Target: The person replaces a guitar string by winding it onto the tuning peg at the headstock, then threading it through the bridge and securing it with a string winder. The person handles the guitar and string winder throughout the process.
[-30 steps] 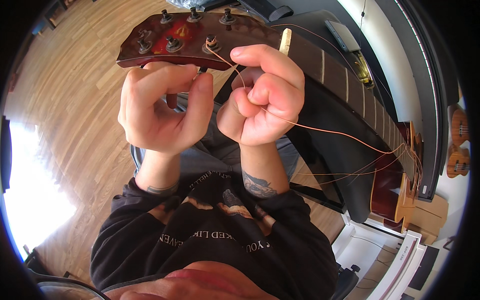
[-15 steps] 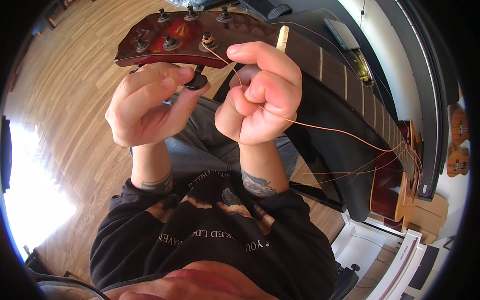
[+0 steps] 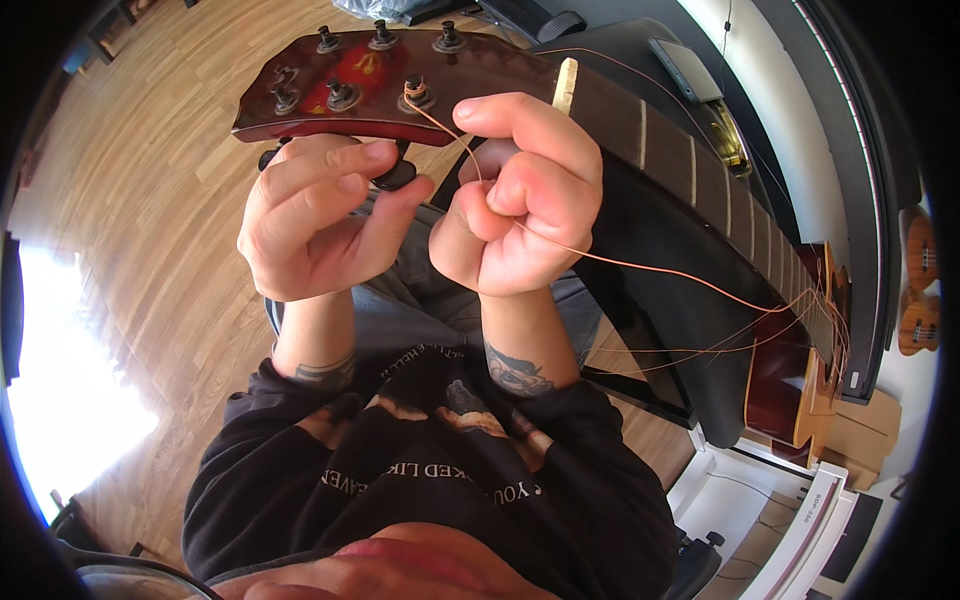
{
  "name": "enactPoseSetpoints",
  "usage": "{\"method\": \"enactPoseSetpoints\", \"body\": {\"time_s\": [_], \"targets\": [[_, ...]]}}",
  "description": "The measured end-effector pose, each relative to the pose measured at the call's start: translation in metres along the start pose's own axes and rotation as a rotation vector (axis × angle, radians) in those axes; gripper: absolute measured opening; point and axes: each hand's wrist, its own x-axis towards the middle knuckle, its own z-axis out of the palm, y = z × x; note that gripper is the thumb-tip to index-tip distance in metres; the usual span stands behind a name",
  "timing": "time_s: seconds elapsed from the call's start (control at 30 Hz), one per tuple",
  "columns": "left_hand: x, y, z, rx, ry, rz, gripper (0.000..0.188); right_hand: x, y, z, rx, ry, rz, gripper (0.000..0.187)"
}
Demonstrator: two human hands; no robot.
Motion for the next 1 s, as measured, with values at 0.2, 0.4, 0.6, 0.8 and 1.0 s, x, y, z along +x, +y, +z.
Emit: {"method": "enactPoseSetpoints", "body": {"time_s": [0.2, 0.4, 0.6, 0.8, 1.0], "targets": [[0.009, 0.011, 0.021, 0.134, 0.180, -0.060, 0.042, 0.001, 0.001, 0.001, 0.006, 0.015, 0.015, 0.020], [0.010, 0.001, -0.009, -0.012, -0.181, 0.029, 0.043, -0.001, 0.001, 0.000, 0.010, 0.022, 0.013, 0.022], [0.001, 0.003, -0.007, 0.012, -0.107, 0.008, 0.053, -0.002, 0.006, -0.003, -0.053, -0.047, -0.068, 0.018], [0.006, -0.005, -0.005, -0.034, -0.094, 0.059, 0.044, -0.003, 0.000, 0.004, 0.003, 0.155, -0.027, 0.024], [0.009, -0.011, 0.003, -0.056, -0.051, 0.138, 0.030, 0.001, -0.006, 0.001, 0.019, 0.150, -0.017, 0.022]]}}
